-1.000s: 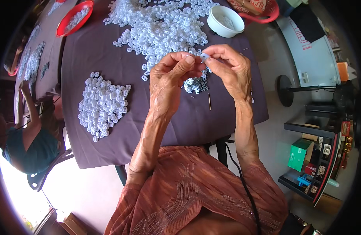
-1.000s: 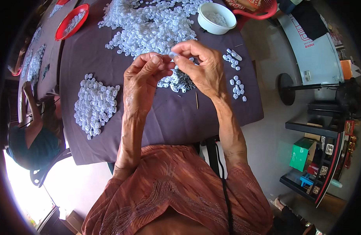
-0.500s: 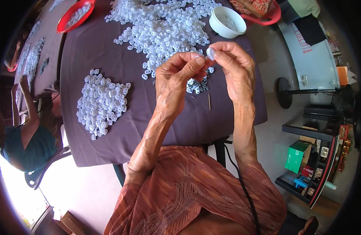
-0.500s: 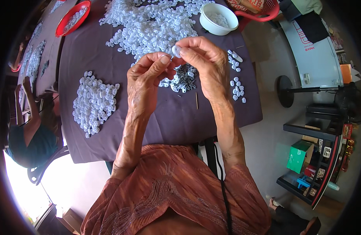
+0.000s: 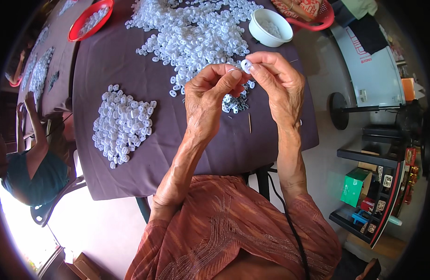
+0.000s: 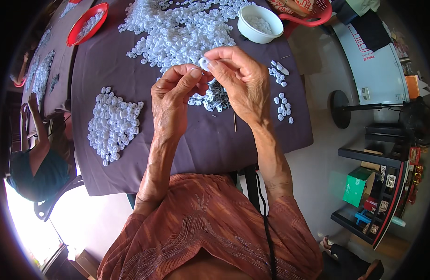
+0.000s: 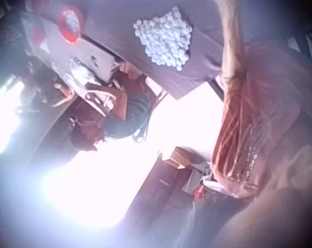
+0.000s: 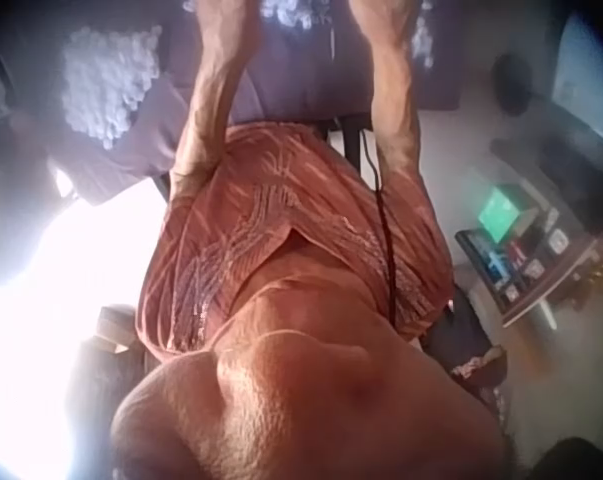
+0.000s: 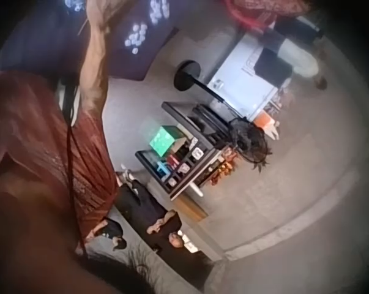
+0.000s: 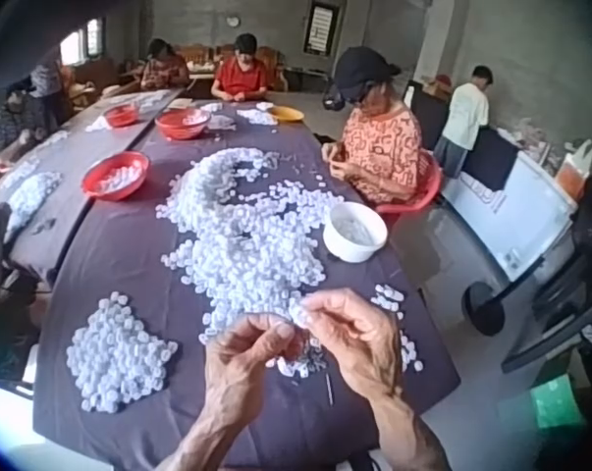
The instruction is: The person assembles small plastic components by inserting metal pins into plastic housings using a manual pick tool.
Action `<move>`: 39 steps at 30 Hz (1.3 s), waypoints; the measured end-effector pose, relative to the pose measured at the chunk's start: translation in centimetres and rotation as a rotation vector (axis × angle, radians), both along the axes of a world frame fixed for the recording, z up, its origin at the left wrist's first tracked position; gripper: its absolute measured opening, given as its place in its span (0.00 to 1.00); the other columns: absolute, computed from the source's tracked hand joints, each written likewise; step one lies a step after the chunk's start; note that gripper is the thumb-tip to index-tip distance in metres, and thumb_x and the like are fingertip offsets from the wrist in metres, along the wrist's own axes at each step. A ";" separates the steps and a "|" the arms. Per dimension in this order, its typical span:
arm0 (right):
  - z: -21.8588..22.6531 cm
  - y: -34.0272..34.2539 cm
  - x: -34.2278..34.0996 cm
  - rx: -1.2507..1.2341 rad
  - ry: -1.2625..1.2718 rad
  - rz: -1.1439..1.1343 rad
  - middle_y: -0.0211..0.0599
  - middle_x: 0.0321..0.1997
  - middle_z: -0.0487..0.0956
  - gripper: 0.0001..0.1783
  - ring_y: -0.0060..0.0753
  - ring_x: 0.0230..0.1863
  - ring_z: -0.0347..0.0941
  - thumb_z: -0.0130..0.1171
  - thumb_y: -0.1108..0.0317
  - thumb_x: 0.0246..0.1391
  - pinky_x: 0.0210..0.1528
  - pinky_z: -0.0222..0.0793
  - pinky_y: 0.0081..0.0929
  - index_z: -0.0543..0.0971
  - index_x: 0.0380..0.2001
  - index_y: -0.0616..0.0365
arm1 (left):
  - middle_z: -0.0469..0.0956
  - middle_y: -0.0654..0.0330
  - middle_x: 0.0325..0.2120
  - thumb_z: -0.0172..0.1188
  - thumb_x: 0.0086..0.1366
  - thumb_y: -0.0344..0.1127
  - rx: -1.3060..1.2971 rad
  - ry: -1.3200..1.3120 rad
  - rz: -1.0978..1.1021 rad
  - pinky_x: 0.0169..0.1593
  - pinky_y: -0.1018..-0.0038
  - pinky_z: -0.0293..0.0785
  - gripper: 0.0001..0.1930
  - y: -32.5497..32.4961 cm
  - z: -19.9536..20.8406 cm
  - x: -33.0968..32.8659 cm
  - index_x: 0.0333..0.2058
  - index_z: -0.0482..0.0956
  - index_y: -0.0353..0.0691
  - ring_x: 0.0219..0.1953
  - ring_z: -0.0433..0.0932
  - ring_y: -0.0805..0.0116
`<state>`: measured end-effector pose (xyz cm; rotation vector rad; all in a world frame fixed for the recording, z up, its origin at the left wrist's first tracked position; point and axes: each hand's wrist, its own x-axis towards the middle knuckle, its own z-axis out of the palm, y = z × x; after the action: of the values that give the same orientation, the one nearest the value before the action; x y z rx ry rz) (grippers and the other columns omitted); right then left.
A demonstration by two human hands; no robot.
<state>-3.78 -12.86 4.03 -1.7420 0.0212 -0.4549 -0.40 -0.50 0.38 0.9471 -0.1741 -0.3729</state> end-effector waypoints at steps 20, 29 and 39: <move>-1.6 -1.0 0.7 0.356 0.070 0.128 0.32 0.31 0.75 0.07 0.20 0.35 0.69 0.54 0.75 0.48 0.42 0.62 0.17 0.75 0.32 0.64 | 0.77 0.60 0.24 0.57 0.56 0.30 0.054 -0.021 0.056 0.29 0.83 0.68 0.07 0.0 0.2 -0.3 0.30 0.75 0.32 0.23 0.70 0.79; -1.3 -0.5 0.4 0.080 0.016 0.028 0.31 0.26 0.77 0.08 0.16 0.29 0.71 0.55 0.71 0.50 0.33 0.67 0.14 0.76 0.33 0.63 | 0.77 0.58 0.24 0.58 0.56 0.33 0.089 -0.056 0.093 0.30 0.81 0.67 0.08 -0.3 0.1 -0.4 0.29 0.75 0.33 0.23 0.71 0.77; -0.5 -0.3 0.1 -0.192 -0.028 -0.021 0.32 0.25 0.77 0.06 0.15 0.28 0.71 0.54 0.72 0.50 0.29 0.66 0.13 0.75 0.32 0.62 | 0.78 0.57 0.25 0.59 0.54 0.31 0.095 -0.060 0.069 0.33 0.79 0.71 0.08 -0.2 0.1 -0.3 0.31 0.76 0.32 0.25 0.74 0.75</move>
<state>-3.64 -13.18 3.57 -1.9254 -0.0253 -0.5097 -0.69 -0.69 0.49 1.0564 -0.1788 -0.2913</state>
